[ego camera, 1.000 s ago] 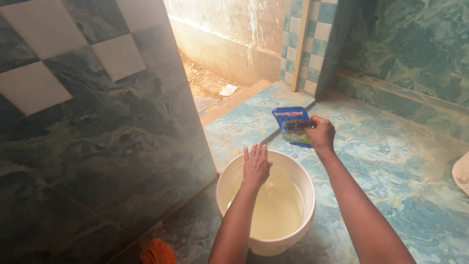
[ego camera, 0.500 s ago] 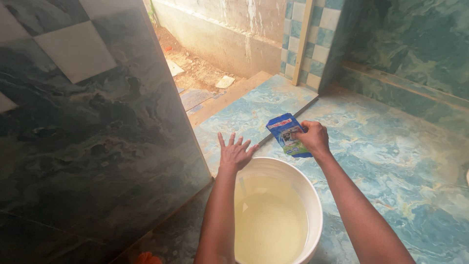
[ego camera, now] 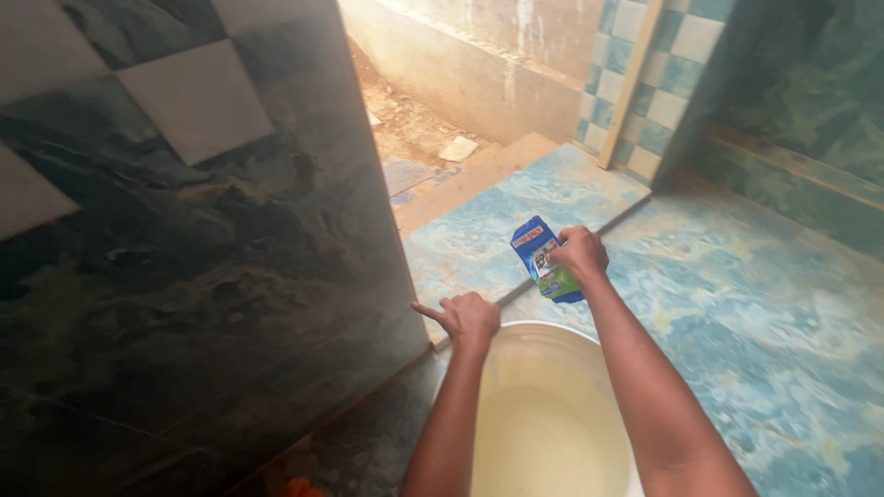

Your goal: The person scrubs tiled walls and a floor area using a brush, applies cleaning product from a packet, and rinses the surfaces using water from a cup and bucket.

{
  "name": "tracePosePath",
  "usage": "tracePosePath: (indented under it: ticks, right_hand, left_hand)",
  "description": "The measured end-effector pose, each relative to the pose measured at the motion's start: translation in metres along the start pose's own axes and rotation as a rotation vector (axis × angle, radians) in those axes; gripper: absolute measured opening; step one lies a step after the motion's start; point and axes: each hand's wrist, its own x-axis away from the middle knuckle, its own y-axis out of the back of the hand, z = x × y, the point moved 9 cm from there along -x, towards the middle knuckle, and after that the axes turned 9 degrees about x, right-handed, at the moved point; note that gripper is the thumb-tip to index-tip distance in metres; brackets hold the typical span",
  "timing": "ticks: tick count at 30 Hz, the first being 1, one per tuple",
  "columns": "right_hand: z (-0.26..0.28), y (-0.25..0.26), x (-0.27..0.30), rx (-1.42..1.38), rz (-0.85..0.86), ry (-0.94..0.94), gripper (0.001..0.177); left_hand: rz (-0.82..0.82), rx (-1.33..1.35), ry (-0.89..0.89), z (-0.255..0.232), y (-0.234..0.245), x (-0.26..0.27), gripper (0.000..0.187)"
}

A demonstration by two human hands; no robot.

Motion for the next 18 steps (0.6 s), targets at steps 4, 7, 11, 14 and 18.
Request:
tracePosePath:
  ticks: [4, 7, 11, 14, 18]
  right_hand:
    - [0.031, -0.048, -0.018, -0.012, 0.054, -0.050, 0.038]
    - [0.054, -0.075, -0.029, -0.026, 0.086, -0.092, 0.035]
    - [0.094, -0.096, -0.035, -0.312, -0.029, 0.037, 0.040]
    - [0.110, -0.105, -0.035, -0.429, -0.039, 0.127, 0.037]
    - [0.112, -0.123, -0.030, -0.453, 0.081, 0.130, 0.029]
  left_hand:
    - [-0.015, -0.016, 0.021, 0.003, 0.005, 0.002, 0.036]
    - [-0.030, 0.001, 0.014, 0.003, 0.008, 0.002, 0.036]
    - [-0.017, -0.006, 0.001, 0.002, 0.011, 0.003, 0.035]
    - [0.008, 0.016, -0.010, 0.002, 0.014, 0.006, 0.034]
    - [-0.041, 0.017, -0.068, 0.000, 0.017, 0.008, 0.032]
